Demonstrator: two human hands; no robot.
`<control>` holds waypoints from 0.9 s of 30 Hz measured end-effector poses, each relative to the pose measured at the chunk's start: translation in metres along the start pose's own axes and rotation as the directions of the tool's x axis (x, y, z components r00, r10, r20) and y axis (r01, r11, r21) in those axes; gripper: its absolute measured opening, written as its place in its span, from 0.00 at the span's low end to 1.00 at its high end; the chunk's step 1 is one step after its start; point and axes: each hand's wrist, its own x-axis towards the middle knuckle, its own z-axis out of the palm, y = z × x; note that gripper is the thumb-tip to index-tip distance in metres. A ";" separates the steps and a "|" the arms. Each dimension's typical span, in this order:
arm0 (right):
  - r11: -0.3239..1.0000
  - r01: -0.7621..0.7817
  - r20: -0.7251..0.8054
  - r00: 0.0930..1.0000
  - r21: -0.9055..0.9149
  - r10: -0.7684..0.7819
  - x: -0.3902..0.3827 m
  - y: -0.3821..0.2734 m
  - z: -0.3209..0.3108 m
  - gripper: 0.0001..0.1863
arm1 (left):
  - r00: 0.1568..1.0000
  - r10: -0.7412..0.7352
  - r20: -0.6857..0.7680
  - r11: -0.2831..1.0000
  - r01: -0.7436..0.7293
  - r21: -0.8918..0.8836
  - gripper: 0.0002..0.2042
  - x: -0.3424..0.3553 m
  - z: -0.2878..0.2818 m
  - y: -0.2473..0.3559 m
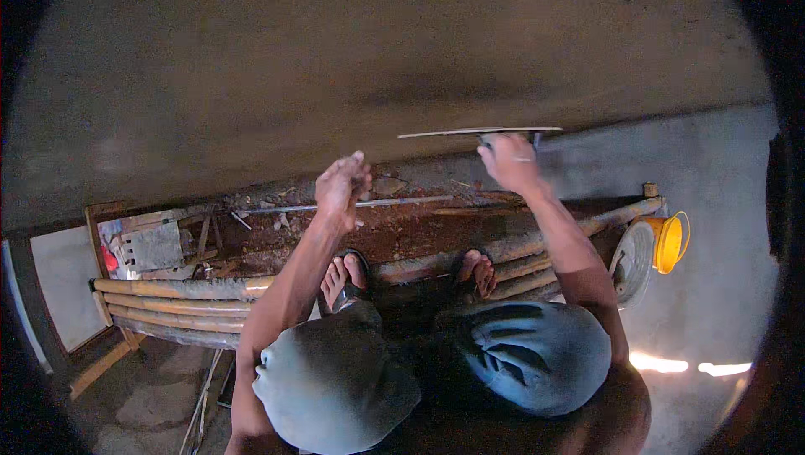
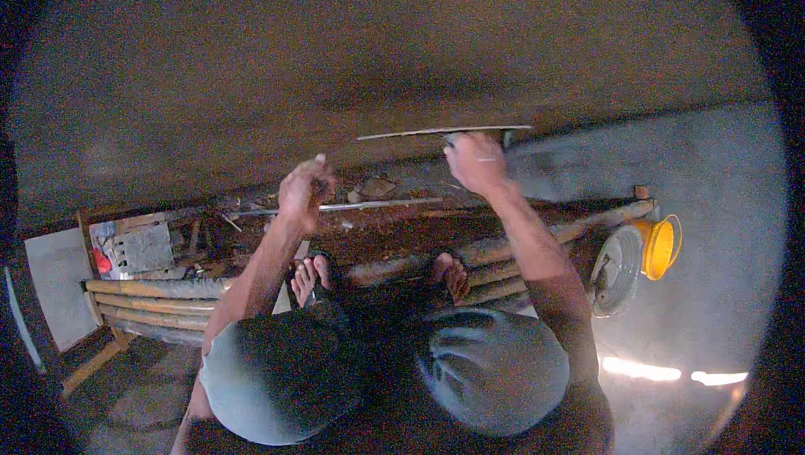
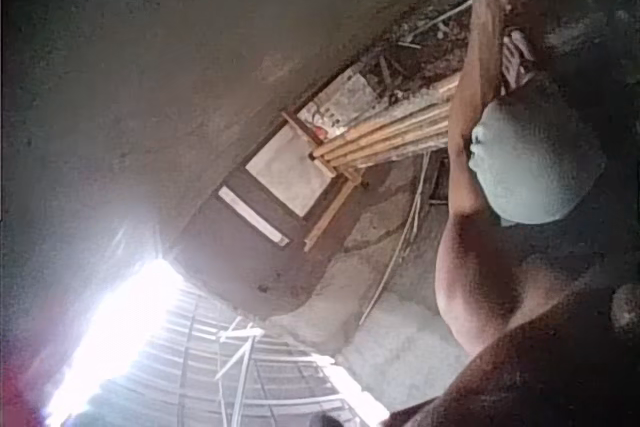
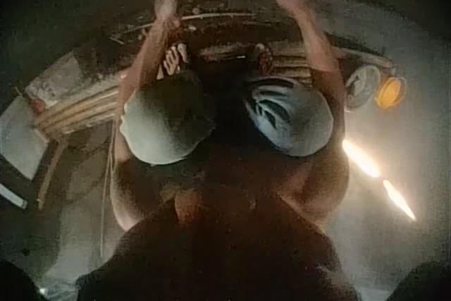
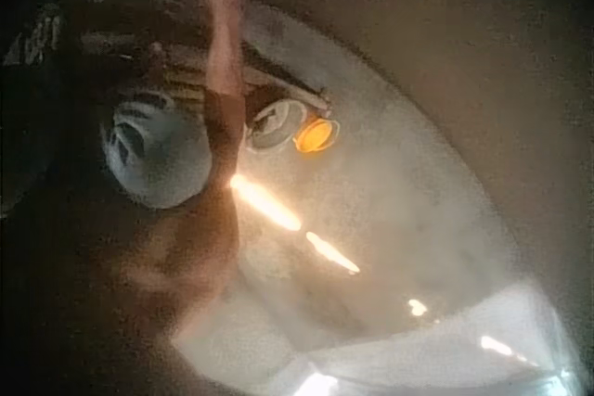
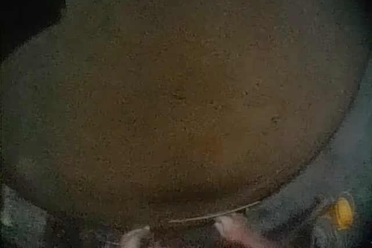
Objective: The person takes a container of plaster mixture from another person, scoops the mixture onto a trowel, and applies and smooths it along the wall.
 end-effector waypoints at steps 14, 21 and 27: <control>0.981 0.105 -0.068 0.993 0.161 -0.095 0.078 -0.116 0.003 0.13 | 0.974 0.139 0.180 0.946 -0.184 0.266 0.08 -0.048 -0.102 -0.026; 0.948 0.092 -0.091 0.994 0.306 -0.067 0.041 -0.106 -0.205 0.14 | 0.608 -0.446 0.657 0.696 -0.226 0.682 0.12 -0.104 -0.085 0.025; 0.938 0.142 -0.149 0.984 0.317 -0.099 0.006 -0.063 -0.336 0.20 | 0.666 -0.460 0.588 0.847 0.132 0.514 0.10 -0.113 -0.197 0.015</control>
